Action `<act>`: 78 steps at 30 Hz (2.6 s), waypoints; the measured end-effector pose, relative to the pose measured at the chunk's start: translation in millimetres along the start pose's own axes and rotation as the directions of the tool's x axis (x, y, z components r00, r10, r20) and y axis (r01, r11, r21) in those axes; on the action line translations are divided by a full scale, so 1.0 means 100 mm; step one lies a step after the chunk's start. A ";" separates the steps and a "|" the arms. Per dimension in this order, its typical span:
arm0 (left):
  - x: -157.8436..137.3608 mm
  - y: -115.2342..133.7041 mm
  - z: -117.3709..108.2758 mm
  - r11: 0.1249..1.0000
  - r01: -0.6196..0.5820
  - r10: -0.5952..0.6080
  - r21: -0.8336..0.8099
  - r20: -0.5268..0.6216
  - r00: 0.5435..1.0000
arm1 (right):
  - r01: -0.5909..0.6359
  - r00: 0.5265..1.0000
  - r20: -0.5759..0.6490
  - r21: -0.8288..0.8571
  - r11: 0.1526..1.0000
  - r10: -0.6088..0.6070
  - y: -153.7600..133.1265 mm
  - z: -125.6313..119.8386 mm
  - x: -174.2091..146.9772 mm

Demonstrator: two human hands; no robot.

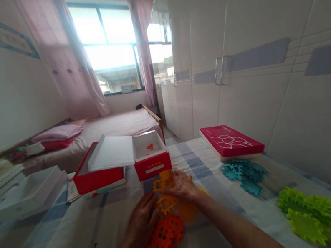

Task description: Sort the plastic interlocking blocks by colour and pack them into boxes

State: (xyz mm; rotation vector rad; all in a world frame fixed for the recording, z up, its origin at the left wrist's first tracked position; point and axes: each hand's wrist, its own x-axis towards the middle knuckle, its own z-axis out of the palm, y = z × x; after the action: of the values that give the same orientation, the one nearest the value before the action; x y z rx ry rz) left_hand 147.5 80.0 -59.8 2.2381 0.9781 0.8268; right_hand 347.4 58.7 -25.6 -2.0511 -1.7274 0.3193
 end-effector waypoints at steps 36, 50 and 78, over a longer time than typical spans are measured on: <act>0.02 -0.01 -0.03 0.993 -0.035 0.023 -0.117 -0.098 0.995 | 0.251 0.960 0.095 0.114 0.961 -0.262 -0.39 0.03 -1.18; 0.05 -0.07 0.01 0.983 -0.003 -0.024 -0.183 -0.144 0.989 | 0.154 0.983 0.106 -0.041 0.987 -0.149 -0.88 0.23 -1.25; 0.05 -0.14 0.07 0.973 0.037 -0.063 -0.229 -0.111 0.992 | -0.116 0.899 -0.371 0.310 0.944 0.232 -0.94 -0.78 1.62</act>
State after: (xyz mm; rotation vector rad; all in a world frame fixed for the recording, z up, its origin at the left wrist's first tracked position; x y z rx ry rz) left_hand 148.5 90.2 -72.4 1.9817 0.9385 1.0046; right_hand 331.3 214.5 103.5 -1.9015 -1.1792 0.1666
